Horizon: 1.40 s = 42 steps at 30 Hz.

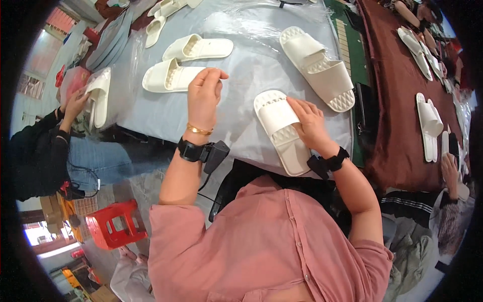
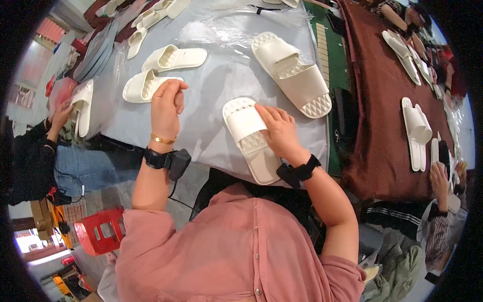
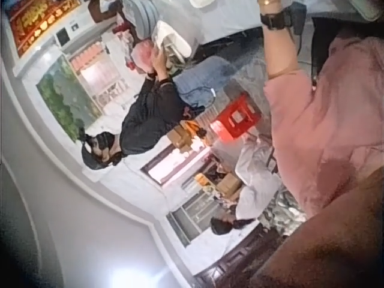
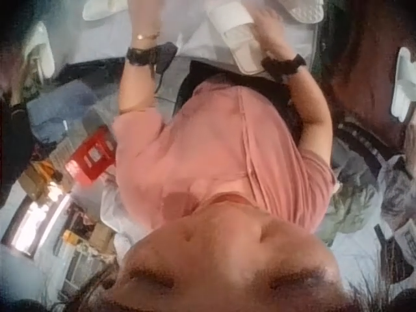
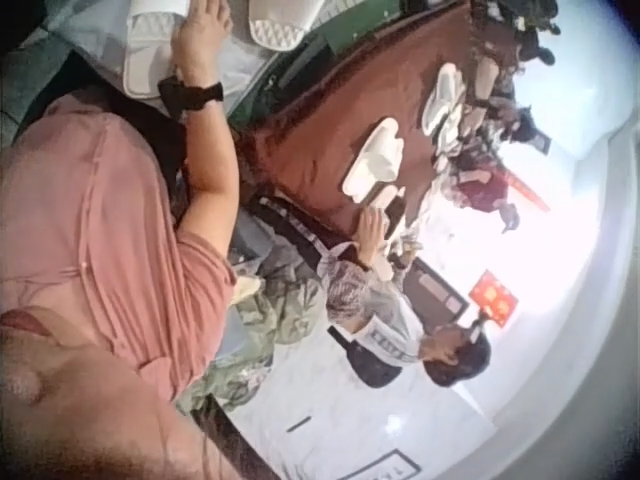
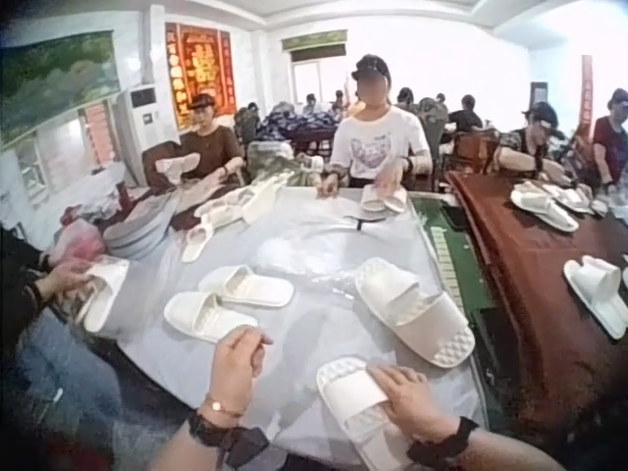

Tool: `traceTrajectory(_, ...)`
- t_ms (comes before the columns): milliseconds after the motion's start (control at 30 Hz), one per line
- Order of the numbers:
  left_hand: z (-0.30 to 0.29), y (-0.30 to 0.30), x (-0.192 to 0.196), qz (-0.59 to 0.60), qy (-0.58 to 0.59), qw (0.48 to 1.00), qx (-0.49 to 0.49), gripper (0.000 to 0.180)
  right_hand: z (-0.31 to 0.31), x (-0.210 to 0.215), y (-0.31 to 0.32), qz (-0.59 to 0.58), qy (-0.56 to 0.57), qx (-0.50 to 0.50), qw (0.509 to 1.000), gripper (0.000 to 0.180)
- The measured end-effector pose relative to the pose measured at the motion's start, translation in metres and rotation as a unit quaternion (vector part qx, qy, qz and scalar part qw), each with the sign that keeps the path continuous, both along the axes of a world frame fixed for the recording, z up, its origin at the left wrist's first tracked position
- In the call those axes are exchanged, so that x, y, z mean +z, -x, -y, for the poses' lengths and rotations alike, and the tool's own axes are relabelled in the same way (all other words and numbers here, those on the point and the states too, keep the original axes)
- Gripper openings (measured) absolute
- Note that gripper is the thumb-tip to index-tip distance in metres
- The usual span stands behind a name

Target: Inspecting and manually cleaning or trimming loose threads from white slide-on sandals at a workstation.

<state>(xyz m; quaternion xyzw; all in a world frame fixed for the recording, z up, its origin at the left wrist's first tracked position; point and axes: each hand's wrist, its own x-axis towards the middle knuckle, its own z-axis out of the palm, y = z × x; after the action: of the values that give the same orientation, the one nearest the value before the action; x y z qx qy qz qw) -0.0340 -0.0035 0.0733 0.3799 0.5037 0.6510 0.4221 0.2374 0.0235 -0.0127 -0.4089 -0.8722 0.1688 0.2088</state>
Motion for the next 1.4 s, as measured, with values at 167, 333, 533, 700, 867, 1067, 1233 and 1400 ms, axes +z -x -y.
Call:
traceTrajectory(167,0.025,0.013,0.005,-0.044,0.026,0.999,0.008,0.024,0.001,0.005,0.004,-0.005,-0.001,0.002,1.0,0.066)
traceTrajectory(333,0.045,-0.003,-0.018,-0.138,0.094,0.984,-0.058,0.024,-0.001,0.016,0.009,0.016,0.004,0.005,1.0,0.063)
traceTrajectory(533,0.075,-0.054,-0.049,-0.346,0.139,0.919,-0.127,0.05,0.007,0.019,0.025,-0.031,0.095,-0.027,0.995,0.062)
traceTrajectory(700,0.076,-0.066,-0.062,-0.39,0.058,0.918,-0.046,0.075,0.009,0.025,0.044,-0.047,0.083,-0.033,0.995,0.063)
traceTrajectory(867,0.062,-0.044,-0.06,-0.368,0.116,0.923,-0.015,0.052,-0.004,0.052,0.029,-0.141,0.215,0.087,0.963,0.068)
traceTrajectory(1067,0.044,-0.002,-0.05,-0.378,0.106,0.918,0.051,0.038,-0.058,0.067,-0.002,-0.062,-0.072,-0.082,0.992,0.068)
traceTrajectory(1233,0.011,0.057,-0.044,-0.422,0.052,0.894,0.143,0.043,-0.087,0.067,-0.02,0.072,-0.103,-0.17,0.978,0.07)
traceTrajectory(1400,0.009,0.075,-0.042,-0.53,0.055,0.808,0.252,0.042,-0.101,0.063,-0.024,0.197,-0.105,-0.164,0.961,0.044)
